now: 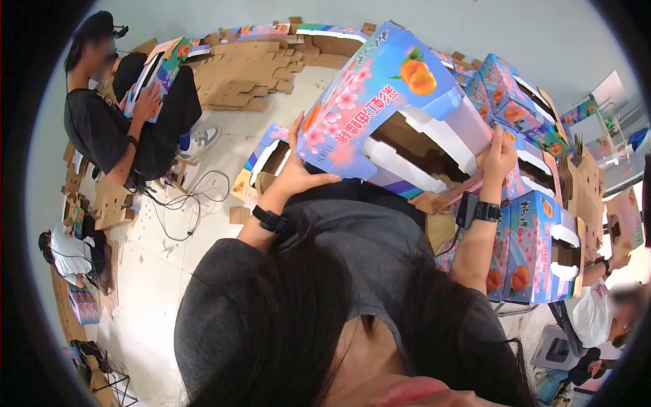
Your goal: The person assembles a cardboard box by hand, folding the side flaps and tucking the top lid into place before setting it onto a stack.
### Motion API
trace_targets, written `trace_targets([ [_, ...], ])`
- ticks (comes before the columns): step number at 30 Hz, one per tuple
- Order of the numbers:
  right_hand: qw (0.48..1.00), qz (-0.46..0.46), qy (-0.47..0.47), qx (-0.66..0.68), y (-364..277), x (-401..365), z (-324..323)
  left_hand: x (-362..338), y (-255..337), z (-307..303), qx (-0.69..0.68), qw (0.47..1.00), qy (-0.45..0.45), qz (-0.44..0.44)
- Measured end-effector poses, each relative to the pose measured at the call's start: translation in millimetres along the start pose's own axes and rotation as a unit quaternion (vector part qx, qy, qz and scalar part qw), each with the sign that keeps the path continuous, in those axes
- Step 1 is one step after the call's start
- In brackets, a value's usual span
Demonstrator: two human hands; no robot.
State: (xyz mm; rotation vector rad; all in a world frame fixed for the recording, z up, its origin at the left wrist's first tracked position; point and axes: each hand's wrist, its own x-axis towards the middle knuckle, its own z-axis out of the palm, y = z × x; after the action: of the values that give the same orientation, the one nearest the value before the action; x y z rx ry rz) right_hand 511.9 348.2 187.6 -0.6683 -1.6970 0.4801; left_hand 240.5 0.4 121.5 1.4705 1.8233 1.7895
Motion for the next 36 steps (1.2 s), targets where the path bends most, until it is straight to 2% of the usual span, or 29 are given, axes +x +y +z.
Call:
trace_targets([
  [5,1.000,0.028,-0.006,-0.006,15,0,0,17,-8,14,-0.018,0.999,0.017,0.047],
  [8,0.999,0.050,-0.002,-0.010,21,-1,-3,24,-2,26,-0.143,0.989,0.031,-0.002],
  [11,0.999,0.051,0.005,-0.007,22,-1,-5,26,9,30,-0.087,0.995,0.039,0.021],
  [14,0.998,0.062,0.001,-0.005,27,-3,-9,25,4,37,-0.087,0.994,0.040,0.051],
  [17,0.998,0.066,0.012,0.015,35,-6,-10,21,4,40,-0.146,0.988,0.030,0.029],
  [19,0.998,0.062,0.017,0.027,34,-6,-9,20,9,29,0.017,0.998,-0.032,0.053],
  [22,0.998,0.058,0.010,0.027,31,-8,-11,15,10,28,0.142,0.985,-0.044,0.082],
  [28,0.999,0.023,0.003,-0.041,1,-7,-14,10,4,38,0.014,0.998,-0.064,-0.026],
  [30,0.998,0.003,-0.009,-0.066,-9,-9,-19,8,4,34,0.037,0.998,-0.045,-0.009],
  [32,0.998,-0.019,-0.007,-0.054,-22,-13,-23,5,7,26,0.105,0.993,-0.018,0.044],
  [35,0.999,-0.026,0.001,-0.044,-52,-20,-28,-3,7,10,0.268,0.957,-0.024,0.105],
  [36,0.999,-0.023,0.005,-0.043,-63,-21,-32,-5,5,9,0.229,0.970,-0.017,0.084],
])
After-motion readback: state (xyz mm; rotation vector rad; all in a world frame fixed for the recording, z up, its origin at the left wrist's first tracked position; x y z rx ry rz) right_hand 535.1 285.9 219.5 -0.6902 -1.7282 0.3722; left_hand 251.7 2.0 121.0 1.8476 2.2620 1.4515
